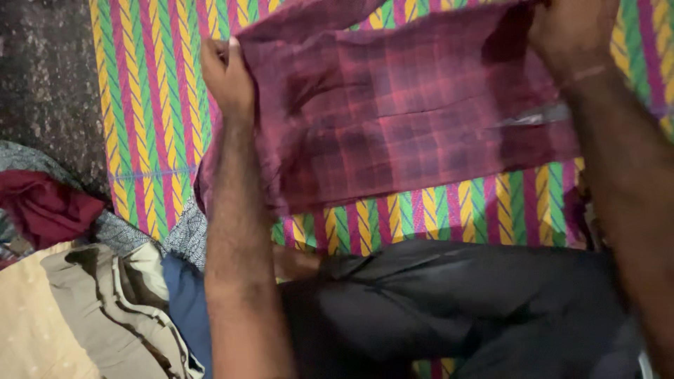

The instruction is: The person folds a maroon plaid shirt on a colorful mat. They smooth the fabric, fold the sleeves inward, fold the shirt in half lengthwise, then fold it into thirds to create a compact rectangle. The person buttons the collar and smooths the final folded shirt.

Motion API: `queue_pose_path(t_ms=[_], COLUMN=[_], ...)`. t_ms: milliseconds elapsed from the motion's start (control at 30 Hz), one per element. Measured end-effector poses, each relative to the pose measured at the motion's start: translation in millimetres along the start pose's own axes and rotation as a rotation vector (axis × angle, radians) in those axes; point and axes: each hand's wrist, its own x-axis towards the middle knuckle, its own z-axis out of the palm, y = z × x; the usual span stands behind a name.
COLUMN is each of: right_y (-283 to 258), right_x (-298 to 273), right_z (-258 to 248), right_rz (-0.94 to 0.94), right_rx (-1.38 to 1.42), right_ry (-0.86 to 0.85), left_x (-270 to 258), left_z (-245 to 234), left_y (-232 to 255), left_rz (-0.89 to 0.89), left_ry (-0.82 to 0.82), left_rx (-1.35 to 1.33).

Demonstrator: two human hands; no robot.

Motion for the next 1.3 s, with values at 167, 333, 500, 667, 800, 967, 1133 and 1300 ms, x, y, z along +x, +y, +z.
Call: queue_pose_path(t_ms=[167, 333, 500, 667, 800, 967, 1133, 1300], right_y=[-10, -21, -21, -30, -33, -35, -35, -34], right_x=[-47, -83, -89, -92, -87, -84, -86, -81], right_z=[-44, -31, -12, -11, -17, -15, -17, -17], right_rz=[0.126, 0.163, 0.228, 0.406, 0.391, 0.398, 0.477, 0.531], right_rx=[-0.03, -0.048, -0.023, 0.118, 0.124, 0.124, 0.132, 0.123], right_ry=[-0.109, -0.285, -0.447, -0.492, -0.511, -0.521, -0.526, -0.61], left_x=[-21, -10, -1, 2, 3, 3, 30, 24], left_z=[-42, -16, 75, 160, 213, 234, 190, 47], left_y=[24, 42, 48, 41, 36, 36, 95, 231], left_rz=[-0.178, 0.002, 0.07, 0.069, 0.173, 0.227, 0.187, 0.25], left_ry=[-0.47, -0.61, -0.521, -0.603, -0.526, -0.46, -0.468, -0.621], left_rx=[-0.131, 0.736, 0.598, 0.62, 0.726, 0.53, -0.358, -0.468])
